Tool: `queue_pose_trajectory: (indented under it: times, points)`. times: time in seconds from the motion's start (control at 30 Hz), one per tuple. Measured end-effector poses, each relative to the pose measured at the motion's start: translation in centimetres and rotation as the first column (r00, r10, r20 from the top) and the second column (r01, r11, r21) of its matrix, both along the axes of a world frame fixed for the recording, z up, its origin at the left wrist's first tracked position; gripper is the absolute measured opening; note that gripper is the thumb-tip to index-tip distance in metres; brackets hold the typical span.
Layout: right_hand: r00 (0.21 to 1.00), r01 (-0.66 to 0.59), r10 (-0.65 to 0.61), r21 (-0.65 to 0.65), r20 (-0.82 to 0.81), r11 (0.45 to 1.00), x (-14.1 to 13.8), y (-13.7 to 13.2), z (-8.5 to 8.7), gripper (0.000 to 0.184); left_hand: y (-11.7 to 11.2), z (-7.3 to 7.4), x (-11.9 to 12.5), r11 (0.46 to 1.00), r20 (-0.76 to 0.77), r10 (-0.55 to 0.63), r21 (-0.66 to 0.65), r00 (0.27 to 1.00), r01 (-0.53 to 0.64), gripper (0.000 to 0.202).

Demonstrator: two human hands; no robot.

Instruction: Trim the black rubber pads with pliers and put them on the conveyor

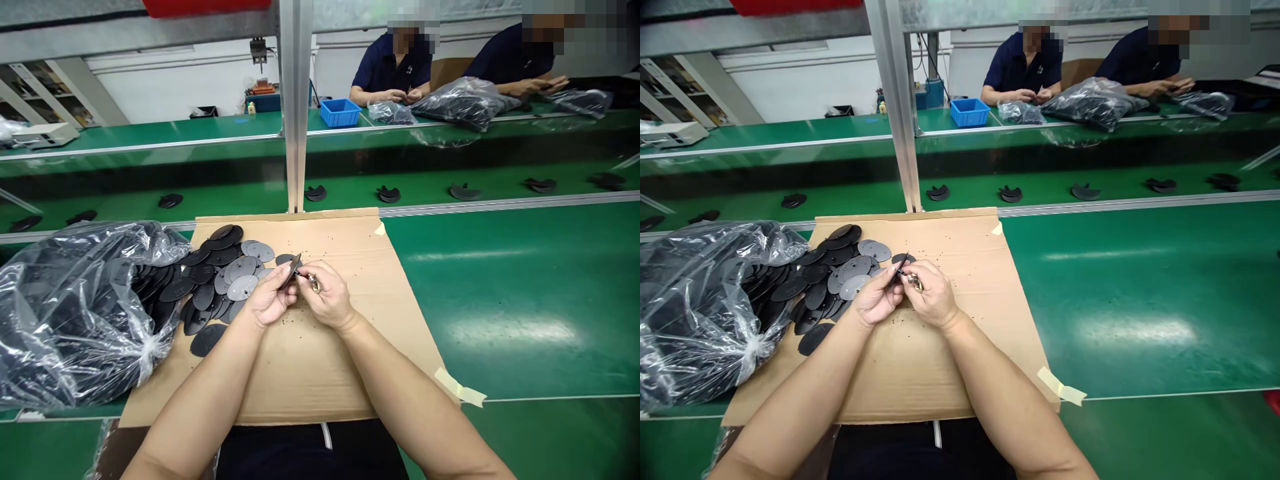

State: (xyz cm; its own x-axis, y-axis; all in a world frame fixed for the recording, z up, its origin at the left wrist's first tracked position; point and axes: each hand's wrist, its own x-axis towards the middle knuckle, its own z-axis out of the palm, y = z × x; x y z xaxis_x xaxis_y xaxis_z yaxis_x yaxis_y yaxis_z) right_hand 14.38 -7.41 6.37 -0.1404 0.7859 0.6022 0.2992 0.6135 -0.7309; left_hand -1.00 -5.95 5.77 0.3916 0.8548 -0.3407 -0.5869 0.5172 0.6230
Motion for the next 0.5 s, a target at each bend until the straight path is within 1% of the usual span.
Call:
queue_pose_trajectory:
  times: [0.13,0.2,0.27,0.33,0.4,0.47,0.5]
  points:
    - [1.0,0.014,-0.014,-0.018,0.028,1.0,-0.1,-0.2,-0.2,0.017,-0.2,-0.2,0.0,0.999,-0.002,-0.003,0.043,1.0,0.003,0.047]
    - [1.0,0.025,-0.025,-0.024,0.003,0.999,-0.3,-0.2,-0.2,0.015,-0.2,-0.1,0.0,0.999,-0.008,-0.006,0.04,1.0,0.006,0.046]
    - [0.998,0.036,-0.039,-0.046,-0.051,0.998,-0.6,-0.2,-0.2,0.014,-0.3,0.1,0.2,0.999,-0.027,0.023,0.046,0.999,-0.021,0.044]
    - [0.991,0.052,-0.065,-0.104,-0.12,0.993,-0.8,0.1,-0.5,0.014,-0.5,0.4,0.6,0.992,-0.073,0.106,0.07,0.992,-0.101,0.044]
    - [0.97,0.099,-0.14,-0.204,-0.2,0.974,-0.7,0.6,-1.0,0.015,-0.3,0.8,1.0,0.967,-0.153,0.244,0.113,0.958,-0.228,0.047]
    - [0.923,0.17,-0.266,-0.324,-0.279,0.931,-0.4,1.4,-1.8,0.02,0.7,1.1,1.1,0.92,-0.272,0.386,0.192,0.882,-0.343,0.05]
    - [0.888,0.202,-0.331,-0.376,-0.319,0.904,-0.2,1.8,-2.3,0.022,1.6,1.3,0.9,0.885,-0.338,0.457,0.26,0.822,-0.385,0.049]
